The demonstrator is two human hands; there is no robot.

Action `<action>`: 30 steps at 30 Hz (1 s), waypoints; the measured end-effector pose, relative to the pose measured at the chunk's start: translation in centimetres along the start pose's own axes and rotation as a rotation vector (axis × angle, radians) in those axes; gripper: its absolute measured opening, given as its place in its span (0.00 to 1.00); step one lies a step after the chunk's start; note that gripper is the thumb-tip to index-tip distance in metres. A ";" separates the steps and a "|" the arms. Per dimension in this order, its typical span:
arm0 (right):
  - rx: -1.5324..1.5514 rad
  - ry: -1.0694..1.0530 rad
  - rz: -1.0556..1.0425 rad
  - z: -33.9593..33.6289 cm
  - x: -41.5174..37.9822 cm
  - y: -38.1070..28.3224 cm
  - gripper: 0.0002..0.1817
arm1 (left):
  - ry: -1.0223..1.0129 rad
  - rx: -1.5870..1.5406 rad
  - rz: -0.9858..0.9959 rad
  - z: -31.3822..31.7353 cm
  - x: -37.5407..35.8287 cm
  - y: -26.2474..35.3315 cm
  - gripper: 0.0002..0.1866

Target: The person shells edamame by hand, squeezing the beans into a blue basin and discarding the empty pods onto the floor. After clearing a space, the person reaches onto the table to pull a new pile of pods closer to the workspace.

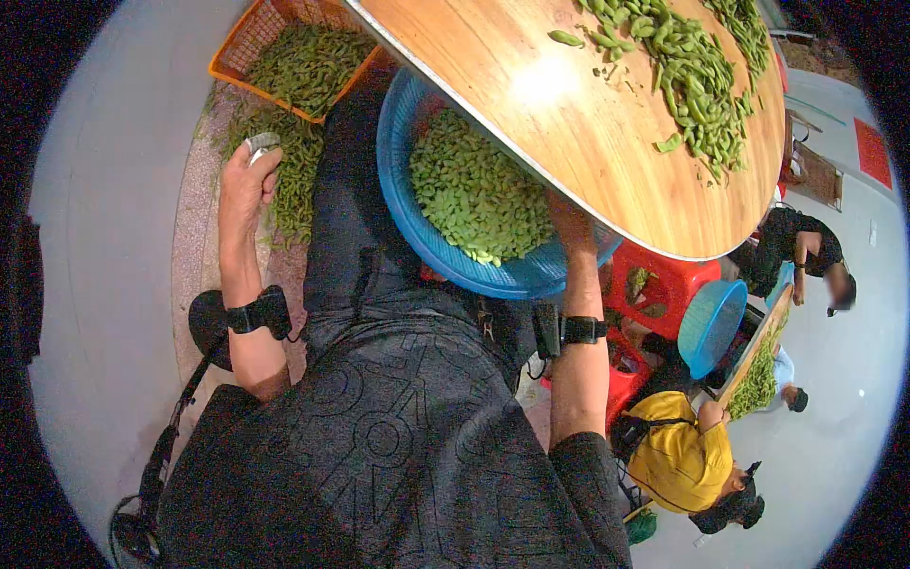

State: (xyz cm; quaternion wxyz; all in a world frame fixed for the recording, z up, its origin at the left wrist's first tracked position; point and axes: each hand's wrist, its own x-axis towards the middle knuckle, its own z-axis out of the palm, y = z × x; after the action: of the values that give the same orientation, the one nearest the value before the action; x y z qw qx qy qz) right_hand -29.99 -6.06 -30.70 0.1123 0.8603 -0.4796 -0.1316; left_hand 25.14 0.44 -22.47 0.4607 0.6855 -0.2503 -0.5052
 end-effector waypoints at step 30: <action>0.727 -0.332 0.249 -2.7 2.9 -1.7 0.16 | 0.002 0.044 -0.040 0.8 0.4 -0.1 0.17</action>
State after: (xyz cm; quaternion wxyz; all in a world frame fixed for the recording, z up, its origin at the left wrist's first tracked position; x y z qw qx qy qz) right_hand -26.24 -7.45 -29.04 -0.2624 0.7465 -0.6067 -0.0763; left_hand 24.55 -0.08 -22.78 0.4354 0.7008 -0.2472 -0.5082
